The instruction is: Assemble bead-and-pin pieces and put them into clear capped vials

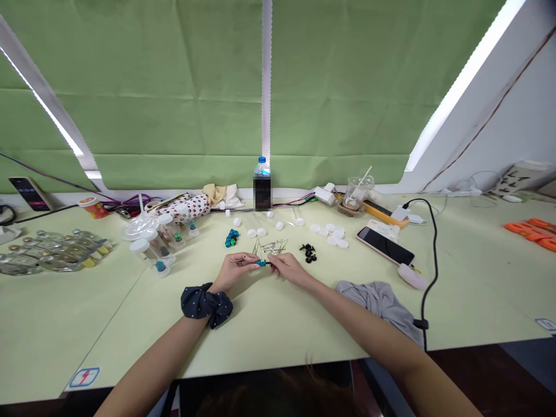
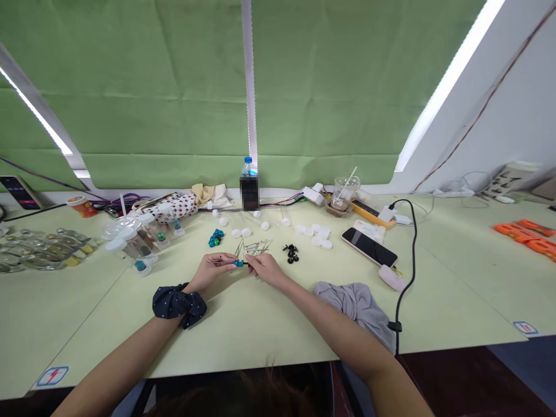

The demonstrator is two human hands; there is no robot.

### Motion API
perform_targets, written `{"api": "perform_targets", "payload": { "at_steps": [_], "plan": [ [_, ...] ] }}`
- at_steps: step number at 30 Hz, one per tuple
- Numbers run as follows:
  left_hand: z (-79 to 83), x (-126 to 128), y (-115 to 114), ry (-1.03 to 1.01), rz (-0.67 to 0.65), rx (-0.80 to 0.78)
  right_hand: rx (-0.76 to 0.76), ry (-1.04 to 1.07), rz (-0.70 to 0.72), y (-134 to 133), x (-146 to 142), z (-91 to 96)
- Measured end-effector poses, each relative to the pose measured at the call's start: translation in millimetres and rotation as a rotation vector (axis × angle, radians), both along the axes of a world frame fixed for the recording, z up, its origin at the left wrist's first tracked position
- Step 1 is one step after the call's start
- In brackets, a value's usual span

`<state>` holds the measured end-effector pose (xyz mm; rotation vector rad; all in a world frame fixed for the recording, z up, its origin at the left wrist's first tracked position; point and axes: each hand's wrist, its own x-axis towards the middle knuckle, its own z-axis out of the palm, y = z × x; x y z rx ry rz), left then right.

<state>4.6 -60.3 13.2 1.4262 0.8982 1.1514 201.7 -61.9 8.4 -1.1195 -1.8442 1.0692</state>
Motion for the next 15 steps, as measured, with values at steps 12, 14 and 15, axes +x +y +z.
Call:
{"api": "perform_targets", "payload": {
  "at_steps": [12,14,15],
  "plan": [
    [-0.3,2,-1,-0.019,-0.017,0.007,0.146,-0.006,-0.026,-2,22,19.8],
    [-1.5,2,-1,-0.014,-0.025,0.027,0.197,-0.019,0.012,-5,25,24.1],
    [-1.6,2,-1,-0.013,-0.027,0.037,0.217,-0.023,0.026,-7,25,25.5]
  ]
}}
